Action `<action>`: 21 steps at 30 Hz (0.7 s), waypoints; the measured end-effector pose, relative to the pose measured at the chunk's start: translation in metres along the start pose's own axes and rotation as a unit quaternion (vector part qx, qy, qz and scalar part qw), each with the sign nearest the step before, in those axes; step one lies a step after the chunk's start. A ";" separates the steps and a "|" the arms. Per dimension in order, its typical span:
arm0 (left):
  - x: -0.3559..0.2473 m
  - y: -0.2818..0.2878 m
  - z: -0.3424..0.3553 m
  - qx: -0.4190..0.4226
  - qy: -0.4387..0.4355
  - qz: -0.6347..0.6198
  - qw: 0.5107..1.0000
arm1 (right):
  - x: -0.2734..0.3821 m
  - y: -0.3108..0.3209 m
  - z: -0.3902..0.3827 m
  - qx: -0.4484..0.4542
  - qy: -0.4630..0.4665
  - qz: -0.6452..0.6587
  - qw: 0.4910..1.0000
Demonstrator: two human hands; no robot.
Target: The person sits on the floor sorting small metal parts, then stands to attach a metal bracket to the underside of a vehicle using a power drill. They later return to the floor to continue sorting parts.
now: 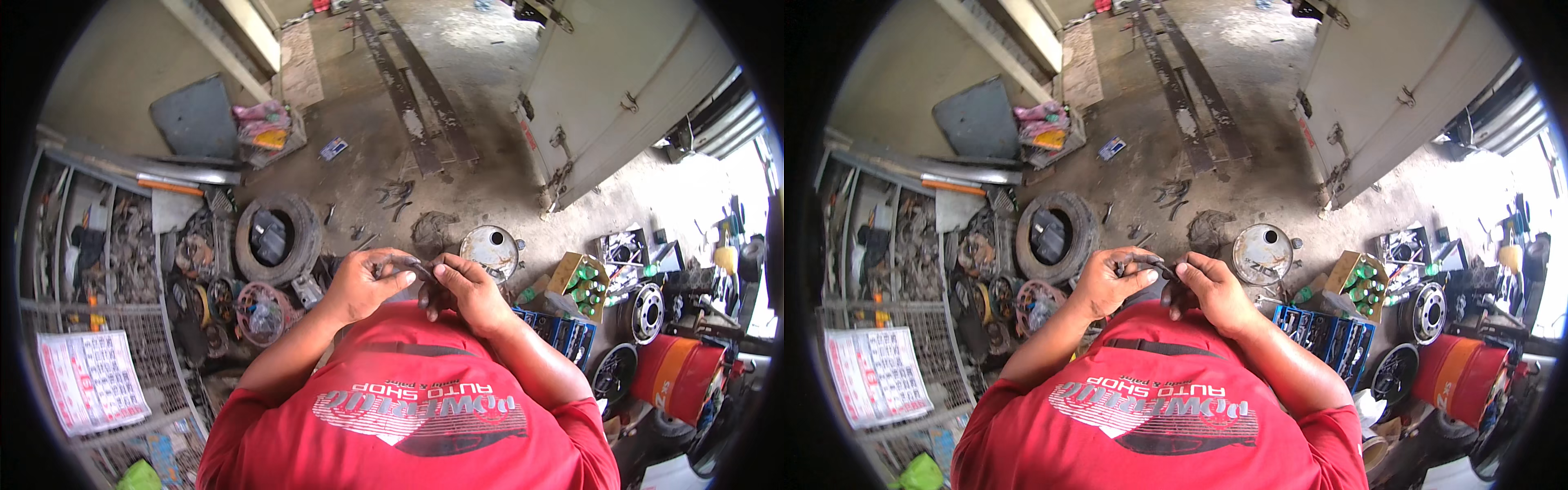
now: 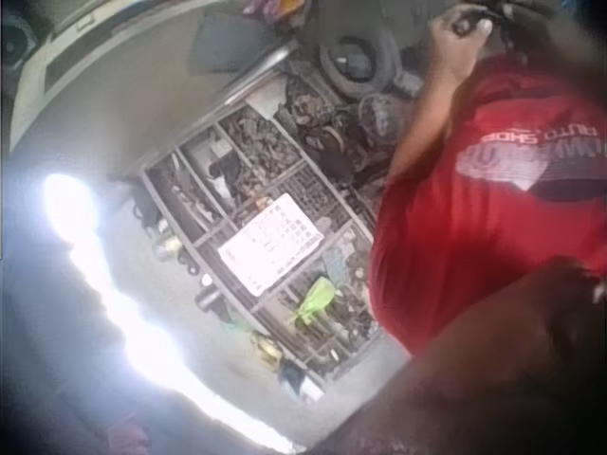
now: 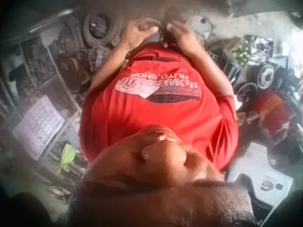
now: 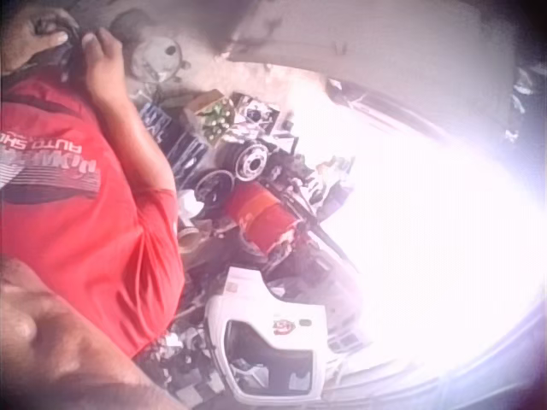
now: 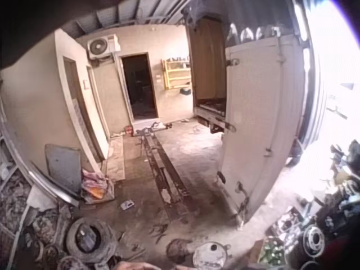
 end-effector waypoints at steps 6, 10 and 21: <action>-0.025 0.019 0.113 0.066 0.007 -0.024 0.997 | 0.052 0.050 0.071 -0.056 0.031 0.001 0.998; -0.031 0.045 0.176 0.109 -0.015 0.040 0.993 | 0.070 0.067 0.116 -0.092 0.022 0.037 0.995; -0.064 0.082 0.299 0.175 -0.054 0.032 0.982 | 0.147 0.100 0.191 -0.187 0.016 0.023 0.982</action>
Point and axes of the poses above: each hand's wrist, its own z-axis towards the middle knuckle, its own y-axis out of the back of the hand, x = y × z, the point moved 9 cm from there along z, towards the middle knuckle, and after that the axes turned 7 degrees about -z, right-handed, at the moved point
